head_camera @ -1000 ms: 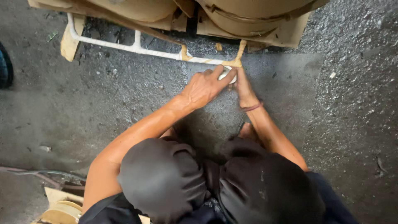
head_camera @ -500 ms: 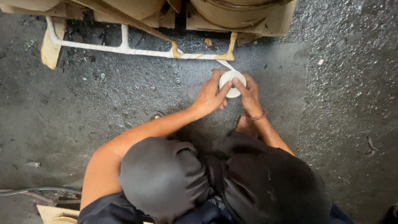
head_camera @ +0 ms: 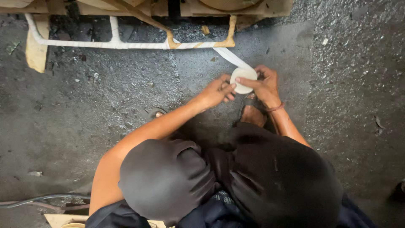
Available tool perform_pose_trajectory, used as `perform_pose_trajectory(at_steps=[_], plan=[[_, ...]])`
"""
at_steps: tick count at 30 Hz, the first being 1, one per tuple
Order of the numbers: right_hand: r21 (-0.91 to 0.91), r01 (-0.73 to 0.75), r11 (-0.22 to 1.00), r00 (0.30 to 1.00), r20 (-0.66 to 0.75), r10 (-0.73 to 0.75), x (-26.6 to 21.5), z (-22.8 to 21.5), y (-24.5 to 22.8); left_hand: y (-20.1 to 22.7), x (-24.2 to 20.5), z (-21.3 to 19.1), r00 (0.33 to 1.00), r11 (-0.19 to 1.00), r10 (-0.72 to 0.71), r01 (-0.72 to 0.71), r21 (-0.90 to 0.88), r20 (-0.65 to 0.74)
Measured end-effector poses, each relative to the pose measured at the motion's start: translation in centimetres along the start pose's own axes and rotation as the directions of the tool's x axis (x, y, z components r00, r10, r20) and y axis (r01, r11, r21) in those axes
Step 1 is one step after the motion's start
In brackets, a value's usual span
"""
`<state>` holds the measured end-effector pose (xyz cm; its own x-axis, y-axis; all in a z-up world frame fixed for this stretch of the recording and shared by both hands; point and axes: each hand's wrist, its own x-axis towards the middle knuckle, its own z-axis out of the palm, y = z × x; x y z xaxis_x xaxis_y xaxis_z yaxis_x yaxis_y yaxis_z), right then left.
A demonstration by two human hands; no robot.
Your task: The person sits on the floor and wraps a white material around a long wooden stick. They repeatedly wind the material around the stick, securing it with their hands. The task involves handling the stick and the roll of material.
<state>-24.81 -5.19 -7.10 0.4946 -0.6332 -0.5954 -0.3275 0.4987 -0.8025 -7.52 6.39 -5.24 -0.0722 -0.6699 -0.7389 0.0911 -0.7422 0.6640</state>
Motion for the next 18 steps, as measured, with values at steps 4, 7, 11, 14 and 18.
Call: perform_pose_trajectory(at_steps=[4, 7, 11, 14, 18], plan=[[0.042, 0.170, 0.985, 0.980, -0.116, -0.164, 0.4, -0.5, -1.0, 3.3, -0.8, -1.2, 0.920, 0.874, 0.328, -0.210, 0.438, -0.213], [0.183, 0.207, 0.961, 0.977, -0.090, -0.193, 0.6, -1.1, -1.6, 5.1, -2.0, -2.5, 0.768, 0.705, 0.602, -0.380, 0.599, -0.221], [0.280, 0.189, 0.941, 0.980, -0.110, -0.164, -0.3, -0.4, -2.2, 6.5, -3.4, -4.0, 0.621, 0.499, 0.765, -0.403, 0.767, -0.172], [0.350, 0.250, 0.903, 0.968, -0.125, -0.219, -1.6, 0.3, -2.8, 7.0, -3.9, -3.7, 0.593, 0.399, 0.802, -0.436, 0.807, -0.076], [0.493, 0.337, 0.802, 0.942, -0.172, -0.290, -1.2, 2.1, -4.4, 7.7, -5.4, -3.2, 0.532, 0.240, 0.843, -0.511, 0.825, 0.085]])
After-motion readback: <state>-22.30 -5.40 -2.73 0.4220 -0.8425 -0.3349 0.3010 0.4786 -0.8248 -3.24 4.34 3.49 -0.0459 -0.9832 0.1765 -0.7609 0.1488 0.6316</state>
